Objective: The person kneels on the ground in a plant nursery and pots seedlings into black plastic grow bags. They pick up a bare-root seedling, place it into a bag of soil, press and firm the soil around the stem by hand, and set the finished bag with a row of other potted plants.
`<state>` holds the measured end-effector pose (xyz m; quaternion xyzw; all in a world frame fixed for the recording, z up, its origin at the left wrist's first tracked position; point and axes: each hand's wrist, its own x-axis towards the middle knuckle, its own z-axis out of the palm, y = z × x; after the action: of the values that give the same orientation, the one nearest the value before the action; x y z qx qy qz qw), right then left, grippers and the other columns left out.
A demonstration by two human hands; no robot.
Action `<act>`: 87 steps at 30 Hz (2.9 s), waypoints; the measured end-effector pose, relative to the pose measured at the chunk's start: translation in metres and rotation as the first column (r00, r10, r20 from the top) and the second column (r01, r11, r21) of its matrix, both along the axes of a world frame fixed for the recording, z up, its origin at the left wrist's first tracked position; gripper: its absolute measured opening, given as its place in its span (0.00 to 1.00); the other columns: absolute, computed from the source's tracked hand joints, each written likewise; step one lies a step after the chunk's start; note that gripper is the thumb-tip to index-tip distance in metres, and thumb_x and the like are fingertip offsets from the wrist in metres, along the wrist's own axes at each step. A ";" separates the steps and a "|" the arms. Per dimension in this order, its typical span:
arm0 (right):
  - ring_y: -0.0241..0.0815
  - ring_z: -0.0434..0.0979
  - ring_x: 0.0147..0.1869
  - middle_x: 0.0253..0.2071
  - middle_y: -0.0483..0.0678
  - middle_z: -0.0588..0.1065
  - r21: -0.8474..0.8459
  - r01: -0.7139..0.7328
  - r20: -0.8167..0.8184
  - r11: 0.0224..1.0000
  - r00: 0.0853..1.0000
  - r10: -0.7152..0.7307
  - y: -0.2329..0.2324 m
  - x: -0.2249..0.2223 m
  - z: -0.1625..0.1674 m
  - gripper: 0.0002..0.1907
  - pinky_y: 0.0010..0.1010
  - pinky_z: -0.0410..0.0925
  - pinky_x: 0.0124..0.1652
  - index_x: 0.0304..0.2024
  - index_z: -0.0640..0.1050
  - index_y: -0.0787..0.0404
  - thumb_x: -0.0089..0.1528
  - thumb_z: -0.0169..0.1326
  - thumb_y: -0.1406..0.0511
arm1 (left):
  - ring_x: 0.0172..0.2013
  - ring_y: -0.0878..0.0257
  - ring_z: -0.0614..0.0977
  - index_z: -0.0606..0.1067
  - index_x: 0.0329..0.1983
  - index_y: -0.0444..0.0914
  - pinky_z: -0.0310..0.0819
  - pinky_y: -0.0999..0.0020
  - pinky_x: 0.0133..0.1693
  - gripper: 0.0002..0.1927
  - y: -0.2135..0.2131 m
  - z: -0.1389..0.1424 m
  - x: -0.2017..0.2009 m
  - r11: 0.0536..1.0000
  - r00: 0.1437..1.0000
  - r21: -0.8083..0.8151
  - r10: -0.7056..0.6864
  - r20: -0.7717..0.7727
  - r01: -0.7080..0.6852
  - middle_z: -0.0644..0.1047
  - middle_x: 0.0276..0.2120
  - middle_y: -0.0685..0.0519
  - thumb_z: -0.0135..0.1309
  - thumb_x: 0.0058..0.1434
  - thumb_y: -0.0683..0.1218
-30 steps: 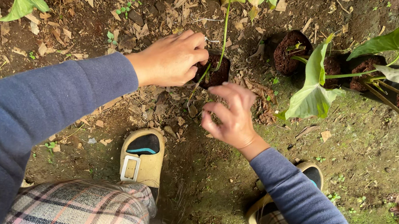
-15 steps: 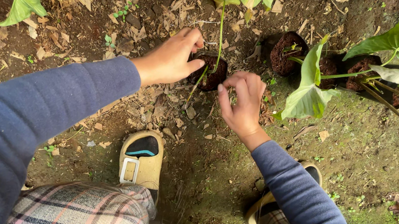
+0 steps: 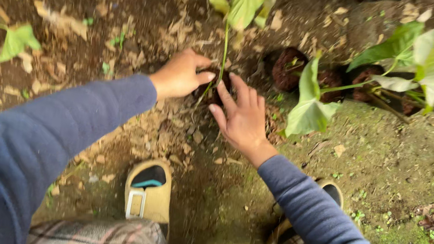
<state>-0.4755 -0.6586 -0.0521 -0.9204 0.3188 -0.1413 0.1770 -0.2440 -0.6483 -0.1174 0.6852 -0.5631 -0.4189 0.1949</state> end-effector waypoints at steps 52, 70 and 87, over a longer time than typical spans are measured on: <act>0.46 0.80 0.45 0.43 0.54 0.80 0.593 0.576 -0.215 0.562 0.786 -0.579 -0.363 -0.159 0.038 0.24 0.38 0.70 0.50 0.50 0.80 0.67 0.66 0.58 0.51 | 0.34 0.47 0.83 0.75 0.40 0.38 0.75 0.50 0.40 0.17 -0.119 0.325 -0.144 0.822 0.779 0.297 -0.562 0.279 0.487 0.81 0.30 0.44 0.50 0.64 0.56; 0.47 0.85 0.39 0.38 0.50 0.81 0.972 0.213 -0.076 0.101 0.686 -0.724 -0.373 -0.170 -0.005 0.05 0.35 0.79 0.42 0.42 0.76 0.59 0.64 0.51 0.69 | 0.37 0.49 0.84 0.75 0.49 0.36 0.77 0.55 0.40 0.21 -0.142 0.264 -0.141 0.909 0.897 0.204 -0.400 0.186 0.363 0.82 0.35 0.46 0.55 0.62 0.56; 0.32 0.74 0.51 0.64 0.49 0.75 0.743 0.004 0.400 0.670 0.800 -0.448 -0.260 -0.204 0.180 0.09 0.27 0.71 0.50 0.36 0.73 0.66 0.70 0.49 0.68 | 0.56 0.54 0.80 0.50 0.73 0.36 0.78 0.62 0.52 0.45 -0.159 0.260 -0.153 0.994 0.910 -0.095 0.006 -0.415 -0.049 0.63 0.67 0.39 0.59 0.61 0.58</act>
<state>-0.6798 -0.9181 0.1277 -0.6475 0.3997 -0.2882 0.5813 -0.3973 -0.8071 0.1430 0.5777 -0.5201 -0.5222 0.3508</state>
